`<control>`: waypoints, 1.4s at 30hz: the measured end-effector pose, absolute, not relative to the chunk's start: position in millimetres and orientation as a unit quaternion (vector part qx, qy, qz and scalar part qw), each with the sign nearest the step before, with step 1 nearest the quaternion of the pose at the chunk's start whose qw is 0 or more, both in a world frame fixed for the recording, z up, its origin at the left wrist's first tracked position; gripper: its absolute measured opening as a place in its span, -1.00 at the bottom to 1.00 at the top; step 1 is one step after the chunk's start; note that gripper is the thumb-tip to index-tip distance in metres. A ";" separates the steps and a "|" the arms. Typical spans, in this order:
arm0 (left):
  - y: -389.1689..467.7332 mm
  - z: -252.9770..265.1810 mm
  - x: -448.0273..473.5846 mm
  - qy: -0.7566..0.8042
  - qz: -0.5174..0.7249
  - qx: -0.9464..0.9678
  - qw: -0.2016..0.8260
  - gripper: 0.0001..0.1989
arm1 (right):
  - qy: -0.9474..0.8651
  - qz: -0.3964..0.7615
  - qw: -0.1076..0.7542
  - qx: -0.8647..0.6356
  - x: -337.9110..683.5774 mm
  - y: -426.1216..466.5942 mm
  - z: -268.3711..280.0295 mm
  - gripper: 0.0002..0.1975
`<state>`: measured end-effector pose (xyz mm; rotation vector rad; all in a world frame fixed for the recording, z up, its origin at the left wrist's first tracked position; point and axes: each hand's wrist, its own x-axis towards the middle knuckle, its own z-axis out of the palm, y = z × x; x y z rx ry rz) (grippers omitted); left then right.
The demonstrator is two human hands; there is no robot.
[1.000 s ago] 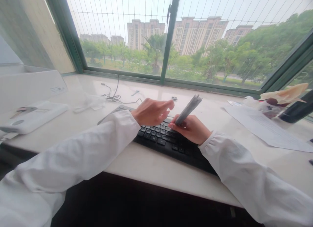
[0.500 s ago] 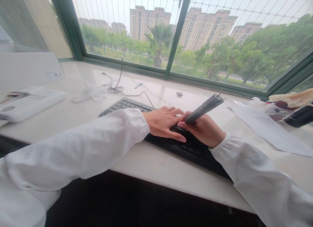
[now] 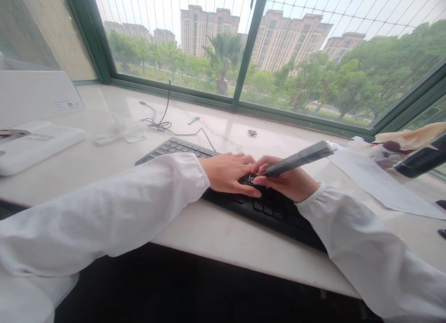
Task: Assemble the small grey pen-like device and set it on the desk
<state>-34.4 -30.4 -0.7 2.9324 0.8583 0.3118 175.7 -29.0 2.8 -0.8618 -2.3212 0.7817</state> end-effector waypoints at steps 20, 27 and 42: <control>-31.7 -4.4 -31.1 0.306 0.139 0.942 0.015 -0.37 | -0.845 0.230 0.296 -0.381 163.1 -45.2 5.6 -0.67; -31.8 -3.4 -30.6 0.291 0.147 0.944 0.040 -0.42 | -0.839 0.202 0.294 -0.410 154.8 -48.1 6.9 -0.64; -25.7 -3.4 -30.0 0.293 0.256 0.913 0.118 -0.76 | -0.810 0.270 0.321 -0.409 148.0 -44.0 8.3 -0.60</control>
